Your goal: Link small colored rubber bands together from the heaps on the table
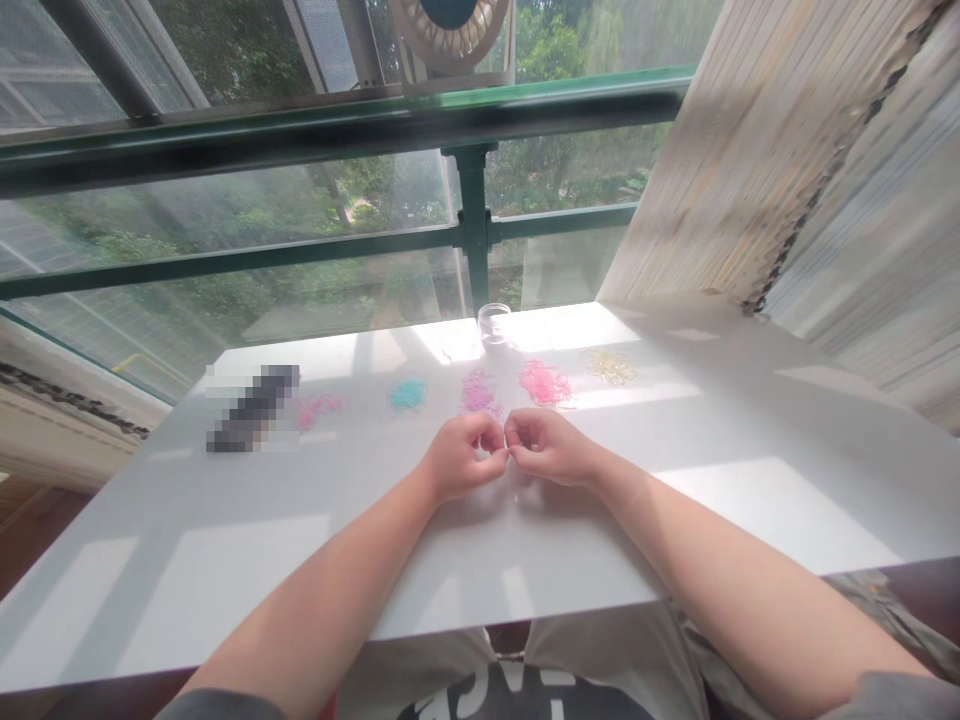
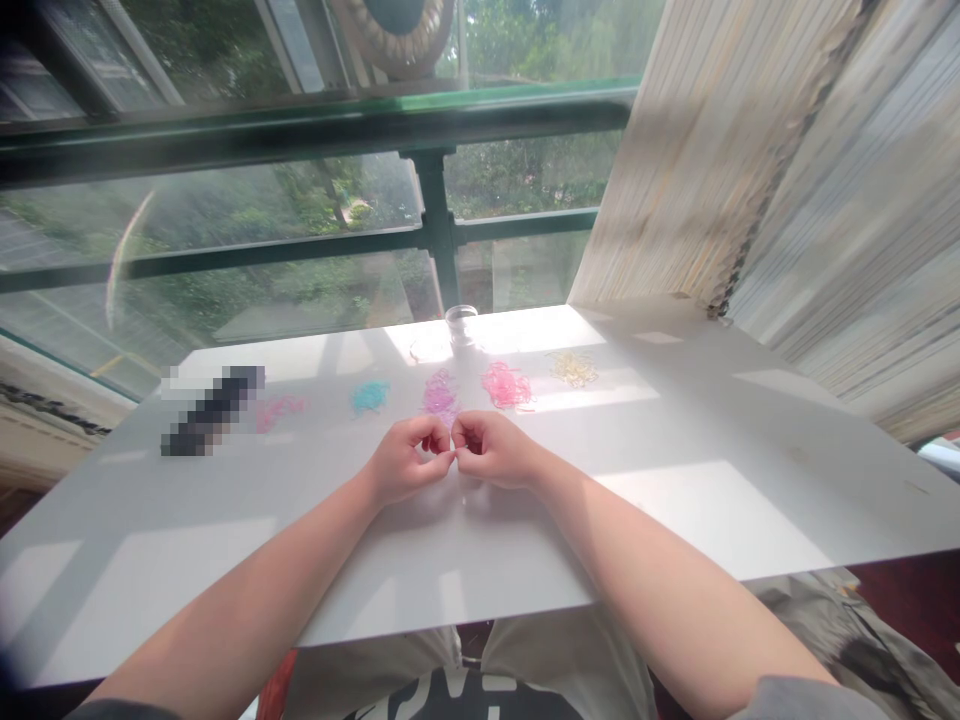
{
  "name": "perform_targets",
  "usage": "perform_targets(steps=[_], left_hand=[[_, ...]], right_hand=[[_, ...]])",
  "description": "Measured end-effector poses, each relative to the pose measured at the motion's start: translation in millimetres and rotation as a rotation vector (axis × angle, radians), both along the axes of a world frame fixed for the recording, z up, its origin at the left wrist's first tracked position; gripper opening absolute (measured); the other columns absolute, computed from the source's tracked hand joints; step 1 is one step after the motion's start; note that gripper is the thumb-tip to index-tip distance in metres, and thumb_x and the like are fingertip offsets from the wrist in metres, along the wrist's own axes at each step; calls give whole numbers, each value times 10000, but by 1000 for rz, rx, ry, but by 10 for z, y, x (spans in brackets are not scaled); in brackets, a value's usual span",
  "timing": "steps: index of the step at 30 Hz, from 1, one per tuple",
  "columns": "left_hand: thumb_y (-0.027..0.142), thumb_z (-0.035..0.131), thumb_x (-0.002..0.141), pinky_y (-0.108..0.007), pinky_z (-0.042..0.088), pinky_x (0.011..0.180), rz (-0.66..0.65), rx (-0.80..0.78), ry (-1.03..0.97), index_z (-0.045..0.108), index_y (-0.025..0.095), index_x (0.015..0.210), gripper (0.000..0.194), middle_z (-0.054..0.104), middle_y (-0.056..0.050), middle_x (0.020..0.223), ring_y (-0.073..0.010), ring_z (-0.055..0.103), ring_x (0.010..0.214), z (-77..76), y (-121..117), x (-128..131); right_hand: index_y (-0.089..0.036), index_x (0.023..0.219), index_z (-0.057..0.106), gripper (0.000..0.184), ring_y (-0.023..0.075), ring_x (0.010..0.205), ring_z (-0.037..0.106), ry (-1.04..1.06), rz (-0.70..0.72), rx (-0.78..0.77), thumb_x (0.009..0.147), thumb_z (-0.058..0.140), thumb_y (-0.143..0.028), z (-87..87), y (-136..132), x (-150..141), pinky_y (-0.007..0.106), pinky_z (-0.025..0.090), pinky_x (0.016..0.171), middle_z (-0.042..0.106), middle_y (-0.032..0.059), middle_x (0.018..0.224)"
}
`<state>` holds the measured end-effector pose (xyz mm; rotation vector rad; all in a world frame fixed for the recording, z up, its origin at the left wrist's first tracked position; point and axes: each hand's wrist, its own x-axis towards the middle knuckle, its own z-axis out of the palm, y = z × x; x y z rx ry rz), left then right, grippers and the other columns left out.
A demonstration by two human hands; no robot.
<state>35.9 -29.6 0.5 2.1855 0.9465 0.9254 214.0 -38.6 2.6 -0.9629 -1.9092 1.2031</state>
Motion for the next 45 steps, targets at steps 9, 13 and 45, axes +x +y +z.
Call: perform_targets(steps=[9,13,45], left_hand=[[165,543,658,-213,371,552,-26,-47,10,484,160,604,81,480,28,566,-86,417,555,10,-5,6],[145,533,641,-213,364,547,-25,-42,10,468,162,586,87,466,31,555,-87,416,550,24,-11,4],[194,585,685,-230,387,585,66,-13,-55,513,159,595,120,558,13,578,-91,458,565,15,26,-97]], right_hand=[[-178,644,423,113,62,508,342,8,10,-31,650,491,-88,-10,-6,-8,198,276,467,419,-54,585],[-176,645,431,110,67,522,360,11,11,-26,653,494,-86,5,-5,-3,198,291,476,423,-49,584],[-162,945,549,228,81,526,465,199,47,-140,726,594,-202,-37,60,27,208,377,480,504,-39,624]])
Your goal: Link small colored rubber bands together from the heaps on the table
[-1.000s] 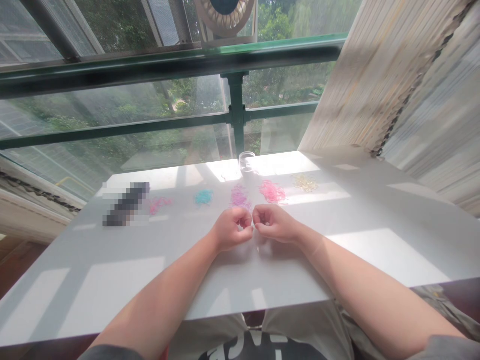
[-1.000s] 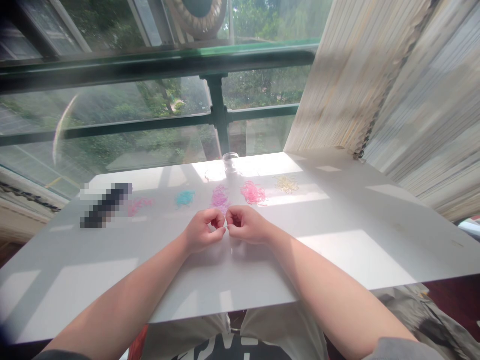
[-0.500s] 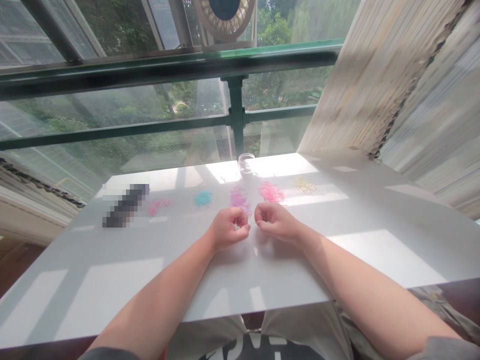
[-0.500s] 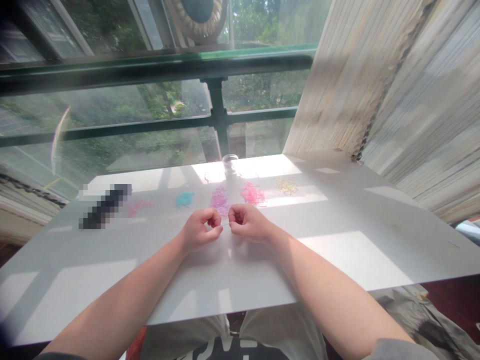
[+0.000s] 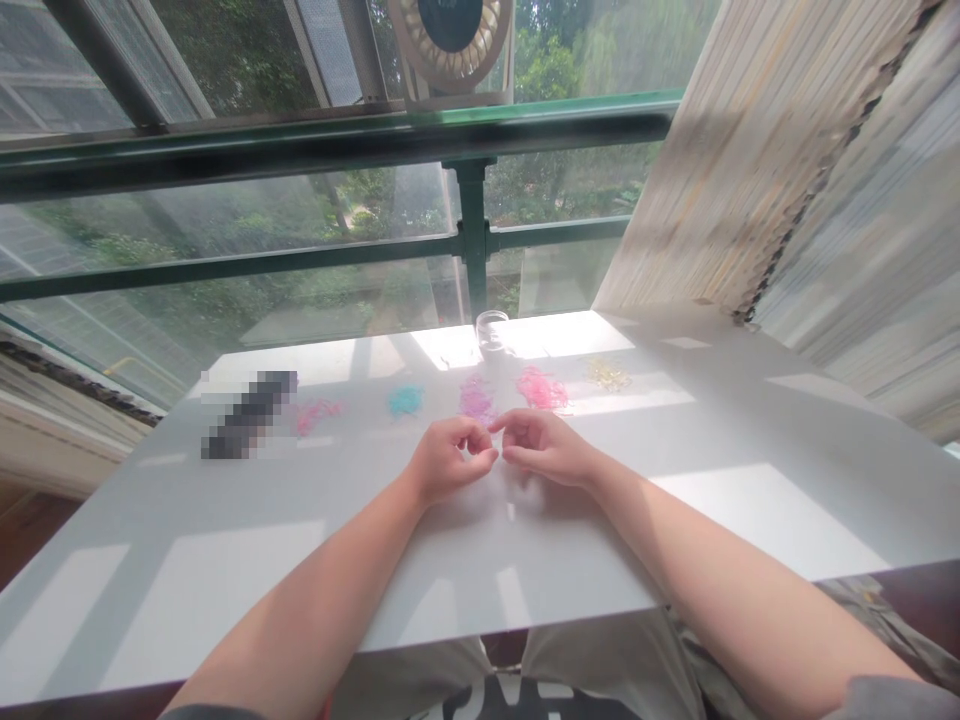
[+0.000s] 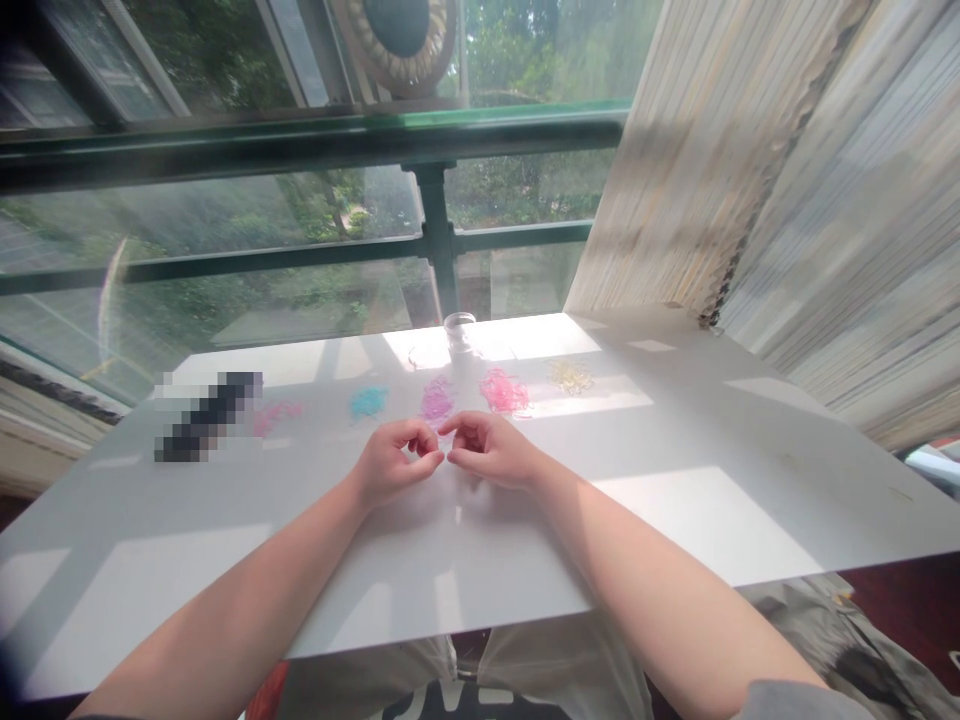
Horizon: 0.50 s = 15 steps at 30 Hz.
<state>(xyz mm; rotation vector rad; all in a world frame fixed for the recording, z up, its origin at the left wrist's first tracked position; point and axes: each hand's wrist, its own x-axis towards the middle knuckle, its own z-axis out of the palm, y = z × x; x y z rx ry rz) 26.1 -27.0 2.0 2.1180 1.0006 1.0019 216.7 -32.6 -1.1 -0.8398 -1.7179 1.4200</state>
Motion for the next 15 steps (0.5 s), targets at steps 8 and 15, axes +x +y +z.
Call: perform_targets(steps=[8,15], left_hand=[[190,575,673,-232,390,580,-23,9,33,521,162,590,103,563,13,566,-92,465,552,-2,-8,34],[127,541,615,-224,386,562,-80,23,59,493,166,572,75,522,21,555,-91,439,541,21,-36,43]], right_hand=[[-160,701,539,87,78,513,429,-48,-35,44,715,610,-208,14,-13,-16,209,336,482,488,-39,578],[-168,641,477,83,66,506,365,-125,-33,103,671,540,-123,26,-35,-4,204,292,475,428,-53,563]])
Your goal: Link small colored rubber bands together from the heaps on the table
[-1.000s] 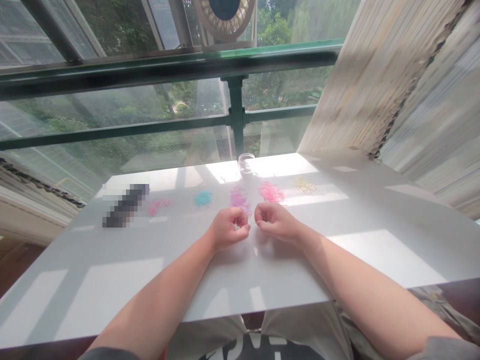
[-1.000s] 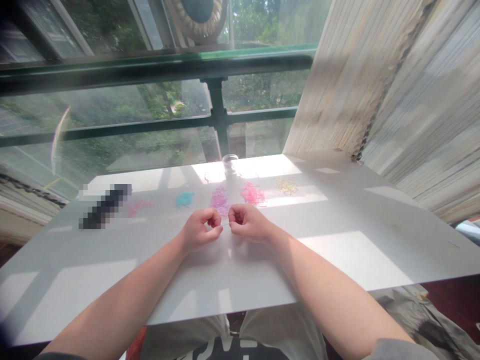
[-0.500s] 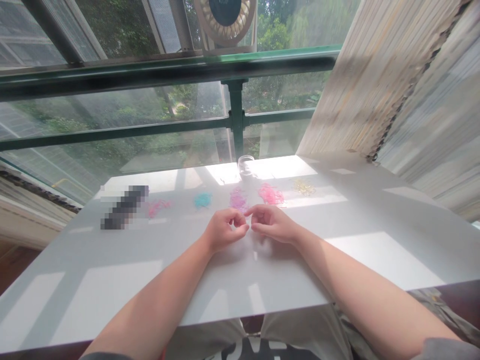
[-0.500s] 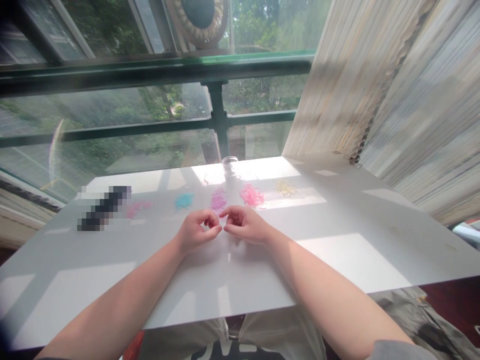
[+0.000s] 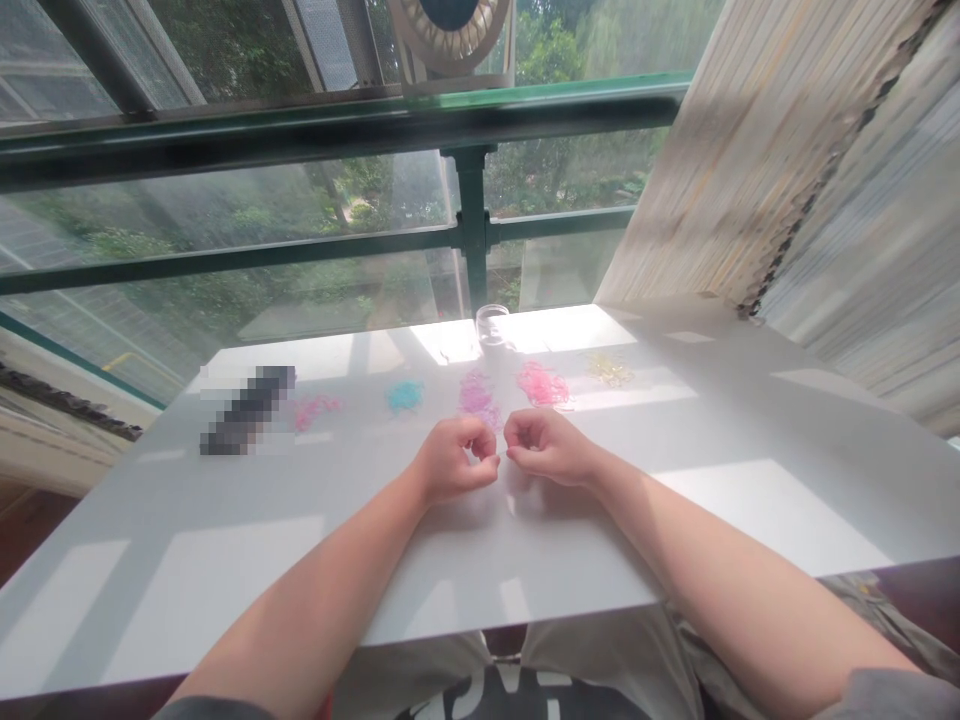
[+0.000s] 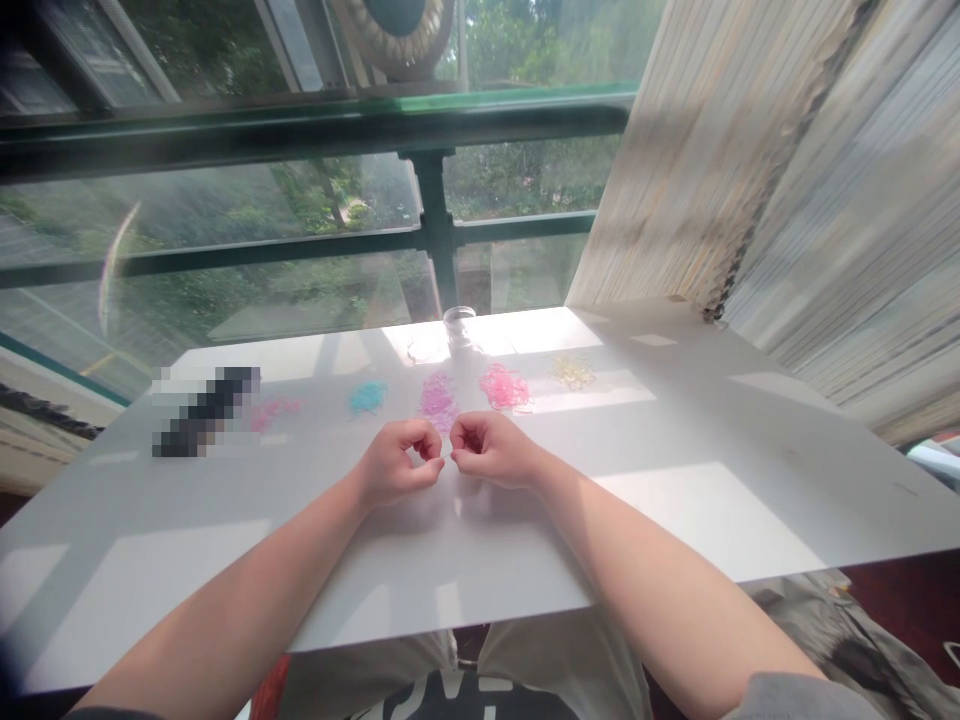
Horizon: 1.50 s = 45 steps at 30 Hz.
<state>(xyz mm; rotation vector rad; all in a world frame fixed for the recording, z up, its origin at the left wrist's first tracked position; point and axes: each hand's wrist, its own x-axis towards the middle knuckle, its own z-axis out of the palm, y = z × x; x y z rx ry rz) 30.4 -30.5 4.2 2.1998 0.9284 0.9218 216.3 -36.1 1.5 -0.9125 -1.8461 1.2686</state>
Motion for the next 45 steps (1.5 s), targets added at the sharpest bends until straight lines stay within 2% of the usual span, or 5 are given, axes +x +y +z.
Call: perform_targets(steps=[14,31,39,42,45], left_hand=[[97,520,601,-221,376,551,-7,8,-34,468,167,560,97,491,28,542,-90,442,540,29,-4,-37],[101,501,612,-208,378,547,41,21,-74,443,168,557,104,479,35,540,-79,428,540,89,35,-143],[125,519,629,-204,401,569,7,-3,82,478,168,592,70,525,26,582,-86,467,564,35,65,-160],[147,521,640,-212,396,565,76,30,228,489,172,594,62,541,24,593,-95,482,571,49,178,-318],[179,525,661,-233,405,598,275,145,277,508,177,616,48,558,14,625,-114,503,610,88,344,-563]], right_hand=[[-175,606,422,113,60,492,315,-5,-37,24,628,493,-90,24,18,46,201,235,453,358,-66,525],[-177,597,417,131,63,499,308,35,-83,44,632,493,-77,70,52,123,213,231,462,353,-62,537],[-169,652,467,95,73,511,372,-27,-20,0,704,540,-138,23,20,36,211,289,480,424,-49,560],[-168,691,491,68,81,521,401,-56,-30,-15,740,539,-164,26,10,35,217,313,496,450,-41,578],[-173,709,497,66,86,525,409,-72,-61,-4,766,529,-180,28,8,60,223,322,501,451,-39,588]])
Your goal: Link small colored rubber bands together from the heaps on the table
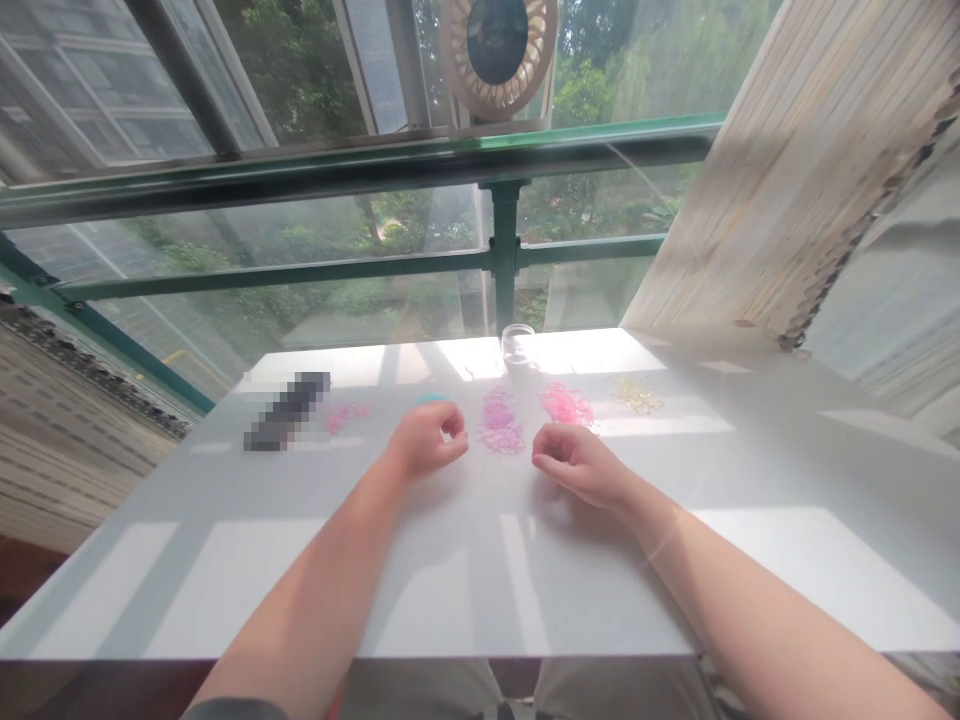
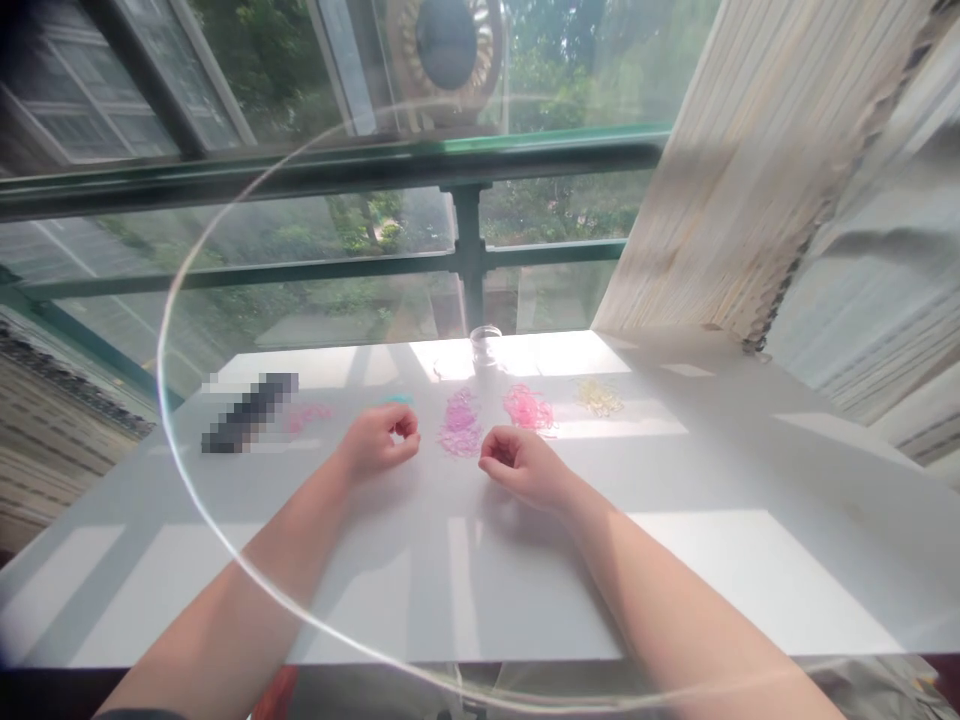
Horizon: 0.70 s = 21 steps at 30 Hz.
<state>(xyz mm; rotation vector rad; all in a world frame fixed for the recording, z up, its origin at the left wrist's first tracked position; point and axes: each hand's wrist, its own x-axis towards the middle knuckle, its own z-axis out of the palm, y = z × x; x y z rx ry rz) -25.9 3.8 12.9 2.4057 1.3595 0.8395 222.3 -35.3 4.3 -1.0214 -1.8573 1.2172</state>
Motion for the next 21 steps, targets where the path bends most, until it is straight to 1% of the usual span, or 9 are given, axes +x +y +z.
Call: perform_targets(steps=[3,5,7,11,16,21], left_hand=[[210,524,684,-257,428,674,186,134,-11,537,181,650,46,594,-8,691,-142,542,697,17,156,-232],[229,529,688,-265,439,714,249,159,-18,555,183,667,56,627,-22,766,-156,564,764,-3,232,-335],[243,536,685,-270,444,736,297,139,-20,574,187,683,68,646,-25,804,-164,578,793,-42,281,-390],[273,542,686,-276,445,737,391,58,5,609,192,701,106,657,-17,758,-170,595,767,-108,311,-407],[337,551,693,-269,443,697,473,-17,38,640,201,734,168,666,-15,749,-172,605,752,-109,307,-400],[340,563,697,-267,447,687,504,-3,41,646,204,751,168,672,-24,750,-174,607,729,-104,303,-411]], right_hand=[[-179,725,506,59,96,545,434,-39,4,19,783,517,-188,-9,0,14,231,340,513,470,-30,616],[-182,727,507,61,101,557,445,-58,19,24,788,512,-186,-12,-4,10,236,350,523,480,-26,630],[-183,720,506,67,105,572,451,-66,27,35,787,511,-182,-7,-11,1,240,359,536,485,-24,639],[-182,713,506,73,107,583,452,-69,19,54,786,509,-181,14,-20,-5,244,361,545,488,-20,647],[-181,706,503,79,103,569,438,-84,9,58,785,506,-188,20,-24,-1,241,349,530,477,-24,633],[-182,711,510,74,107,569,443,-107,4,56,784,505,-200,13,-24,1,241,347,521,484,-19,635]])
